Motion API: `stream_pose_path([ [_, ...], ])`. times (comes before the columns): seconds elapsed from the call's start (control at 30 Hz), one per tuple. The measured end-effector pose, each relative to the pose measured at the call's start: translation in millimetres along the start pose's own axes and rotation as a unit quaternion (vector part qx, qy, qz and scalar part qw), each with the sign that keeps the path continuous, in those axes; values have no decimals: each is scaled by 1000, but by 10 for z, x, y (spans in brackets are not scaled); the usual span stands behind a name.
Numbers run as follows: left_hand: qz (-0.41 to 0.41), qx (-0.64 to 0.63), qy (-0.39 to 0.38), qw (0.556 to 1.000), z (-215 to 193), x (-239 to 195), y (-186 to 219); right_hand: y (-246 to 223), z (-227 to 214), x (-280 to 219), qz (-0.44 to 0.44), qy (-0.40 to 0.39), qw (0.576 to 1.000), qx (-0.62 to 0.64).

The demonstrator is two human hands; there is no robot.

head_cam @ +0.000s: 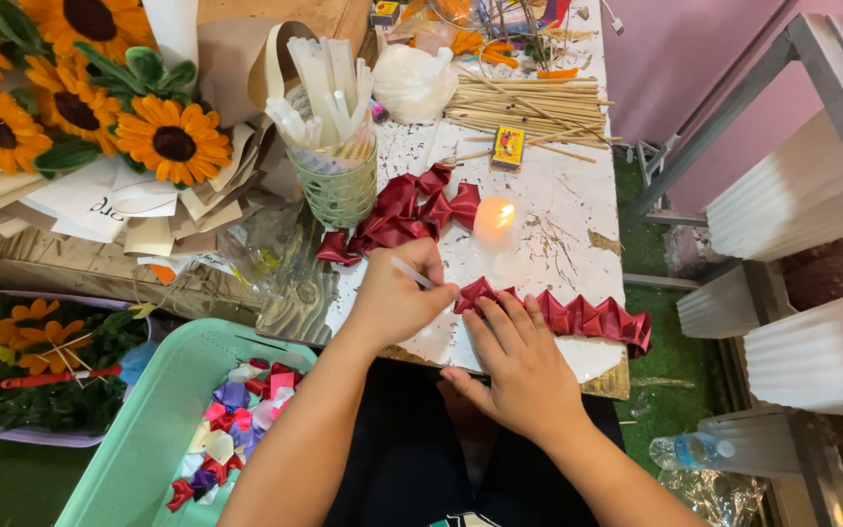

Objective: Using a candle flame to melt and seal the edges of folded red ribbons to prevent fraying or to fuse them together.

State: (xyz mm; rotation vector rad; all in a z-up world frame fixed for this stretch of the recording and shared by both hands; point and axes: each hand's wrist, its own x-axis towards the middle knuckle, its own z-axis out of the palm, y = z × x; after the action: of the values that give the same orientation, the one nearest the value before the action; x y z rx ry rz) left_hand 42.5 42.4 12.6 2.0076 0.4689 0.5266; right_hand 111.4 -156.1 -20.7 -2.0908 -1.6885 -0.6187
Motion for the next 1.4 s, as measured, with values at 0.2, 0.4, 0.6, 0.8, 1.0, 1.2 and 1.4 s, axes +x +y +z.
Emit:
stream_pose_path([
  [0.2,128,176,-4,976,250,30,-148,8,-5,27,-1,1,1000,6],
  [0.4,358,137,112,917,214,74,-213,52,134,-56,8,22,1000,-19],
  [0.6,278,-12,245,929,-558,-252,85,21,73,-39,13,11,1000,-10],
  [0.8,205,208,271,917,-877,-352,-442,18,81,-23,8,21,1000,-6],
  [1.0,141,274,206,929,-795,-227,-748,24,84,-39,10,30,999,-11],
  [1.2,228,119,188,948,-813,-384,-386,7,82,-48,19,42,999,6],
  [1.4,238,66,-6,969,-283,-308,43,17,115,-73,17,66,998,8],
])
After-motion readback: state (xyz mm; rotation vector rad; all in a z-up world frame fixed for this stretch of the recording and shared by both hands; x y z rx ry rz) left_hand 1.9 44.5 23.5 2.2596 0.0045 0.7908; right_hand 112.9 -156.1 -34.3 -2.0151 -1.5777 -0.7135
